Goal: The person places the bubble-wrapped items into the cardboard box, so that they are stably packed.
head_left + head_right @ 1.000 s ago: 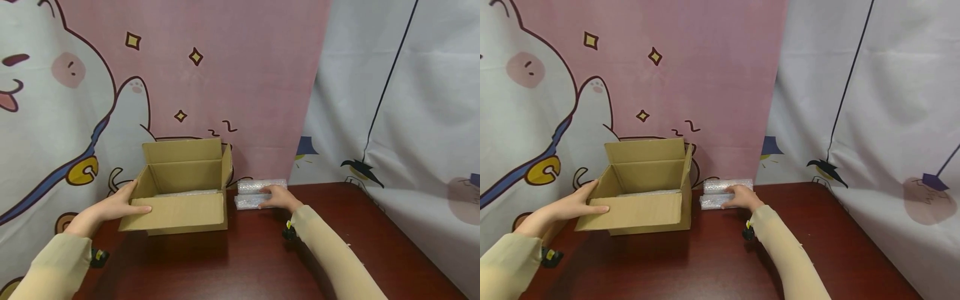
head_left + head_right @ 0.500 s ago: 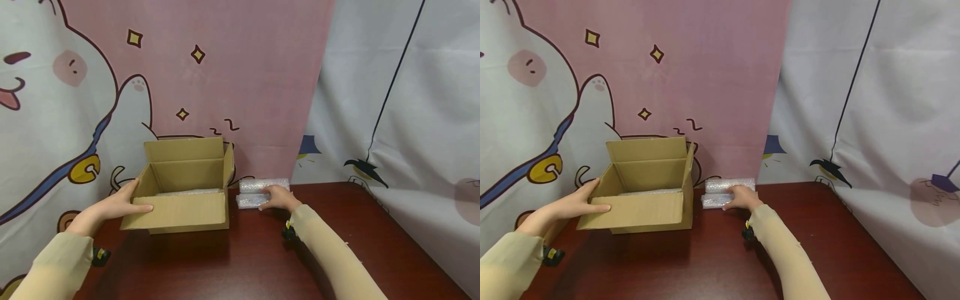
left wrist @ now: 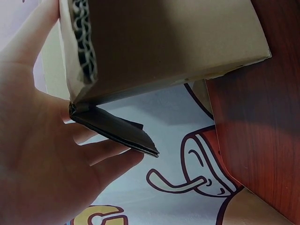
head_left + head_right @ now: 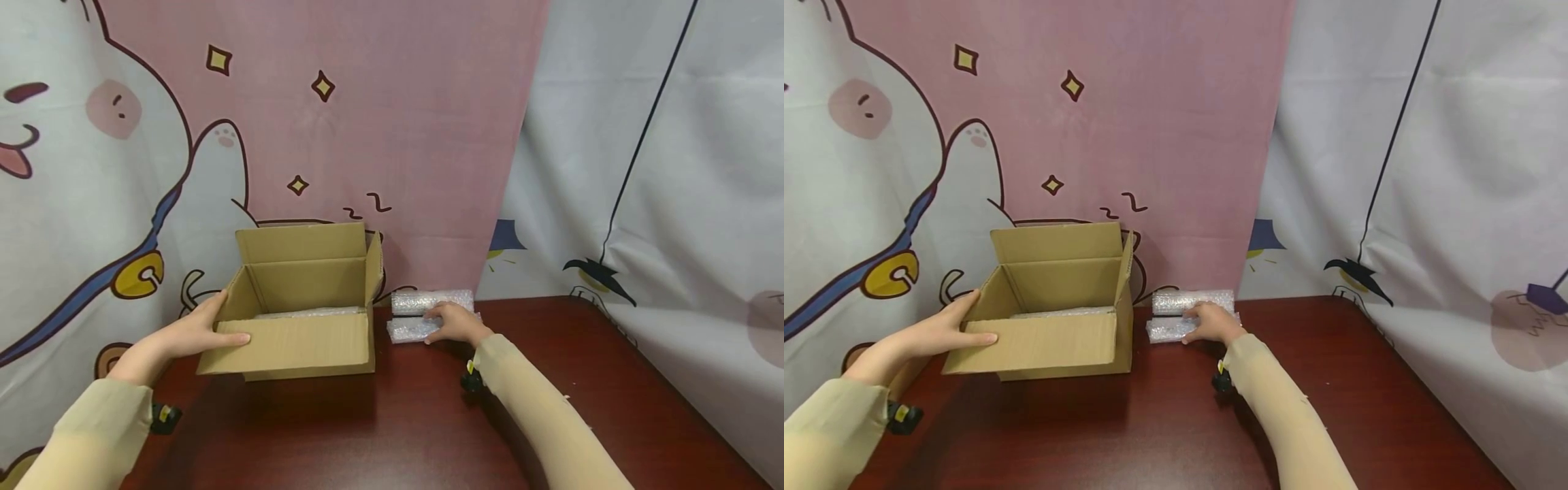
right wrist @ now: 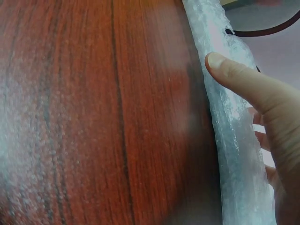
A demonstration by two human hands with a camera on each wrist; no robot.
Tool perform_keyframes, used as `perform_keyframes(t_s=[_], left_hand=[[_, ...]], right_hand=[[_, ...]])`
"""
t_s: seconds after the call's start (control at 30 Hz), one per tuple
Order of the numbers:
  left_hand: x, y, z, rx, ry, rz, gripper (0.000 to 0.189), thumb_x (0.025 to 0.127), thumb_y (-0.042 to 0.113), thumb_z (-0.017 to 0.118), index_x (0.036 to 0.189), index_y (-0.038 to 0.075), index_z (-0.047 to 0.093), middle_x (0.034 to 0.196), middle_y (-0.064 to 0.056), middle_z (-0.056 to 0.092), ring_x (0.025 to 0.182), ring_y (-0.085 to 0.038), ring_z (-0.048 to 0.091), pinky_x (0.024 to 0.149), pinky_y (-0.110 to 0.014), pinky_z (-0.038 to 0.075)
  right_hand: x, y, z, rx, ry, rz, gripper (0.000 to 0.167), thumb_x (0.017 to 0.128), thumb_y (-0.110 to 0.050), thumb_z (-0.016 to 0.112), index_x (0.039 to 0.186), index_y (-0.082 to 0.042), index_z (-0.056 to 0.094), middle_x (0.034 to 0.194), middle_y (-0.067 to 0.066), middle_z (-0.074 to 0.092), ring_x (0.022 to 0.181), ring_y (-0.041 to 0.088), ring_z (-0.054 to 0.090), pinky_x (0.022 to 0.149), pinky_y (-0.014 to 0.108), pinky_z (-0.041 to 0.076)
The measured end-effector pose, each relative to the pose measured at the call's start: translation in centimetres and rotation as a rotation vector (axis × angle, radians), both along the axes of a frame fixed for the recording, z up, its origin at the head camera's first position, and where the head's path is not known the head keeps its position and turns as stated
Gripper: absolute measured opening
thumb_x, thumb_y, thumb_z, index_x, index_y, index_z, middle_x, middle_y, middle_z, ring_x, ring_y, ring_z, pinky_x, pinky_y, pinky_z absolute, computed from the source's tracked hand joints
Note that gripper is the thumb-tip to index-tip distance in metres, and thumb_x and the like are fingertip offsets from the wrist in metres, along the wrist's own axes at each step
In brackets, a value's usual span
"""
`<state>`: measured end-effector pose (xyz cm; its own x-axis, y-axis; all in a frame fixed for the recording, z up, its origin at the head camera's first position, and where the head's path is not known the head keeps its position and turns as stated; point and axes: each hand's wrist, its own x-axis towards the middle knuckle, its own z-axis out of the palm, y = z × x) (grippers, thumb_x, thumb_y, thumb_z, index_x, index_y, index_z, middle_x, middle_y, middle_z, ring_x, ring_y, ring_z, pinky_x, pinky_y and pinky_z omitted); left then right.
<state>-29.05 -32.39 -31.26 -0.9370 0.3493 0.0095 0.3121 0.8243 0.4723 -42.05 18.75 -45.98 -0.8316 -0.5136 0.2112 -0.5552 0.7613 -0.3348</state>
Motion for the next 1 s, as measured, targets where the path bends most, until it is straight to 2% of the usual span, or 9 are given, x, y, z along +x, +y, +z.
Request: perform_keyframes(t_s=[0.4, 0.67, 1.0], left_hand=[[0.1, 0.0, 0.0, 0.012, 0.006, 0.0, 0.115, 0.082, 0.044, 0.074, 0.147, -0.017, 0.001, 0.15, -0.042, 0.004, 0.136, -0.059, 0.007, 0.103, -0.071, 0.014], [0.1, 0.0, 0.0, 0.012, 0.004, 0.0, 0.115, 0.083, 0.044, 0.074, 0.147, -0.017, 0.0, 0.149, -0.043, 0.005, 0.135, -0.059, 0.007, 0.103, -0.072, 0.015], [0.0, 0.0, 0.0, 0.016, 0.015, -0.008, 0.114, 0.083, 0.043, 0.074, 0.147, -0.017, 0.001, 0.149, -0.043, 0.005, 0.135, -0.059, 0.007, 0.103, -0.071, 0.015]], right_hand=[[0.3, 0.1, 0.3, 0.013, -0.008, 0.015, 0.054, 0.066, -0.039, 0.088, 0.111, -0.014, 0.073, 0.116, 0.004, 0.068, 0.11, 0.024, 0.061, 0.096, 0.041, 0.045], [0.5, 0.2, 0.6, 0.028, -0.013, 0.02, 0.051, 0.065, -0.035, 0.089, 0.11, -0.014, 0.073, 0.112, 0.002, 0.069, 0.105, 0.022, 0.062, 0.092, 0.041, 0.047], [1.0, 0.5, 1.6, -0.003, -0.103, -0.012, 0.05, 0.068, -0.032, 0.088, 0.113, -0.017, 0.073, 0.115, 0.0, 0.068, 0.11, 0.021, 0.06, 0.093, 0.04, 0.048]])
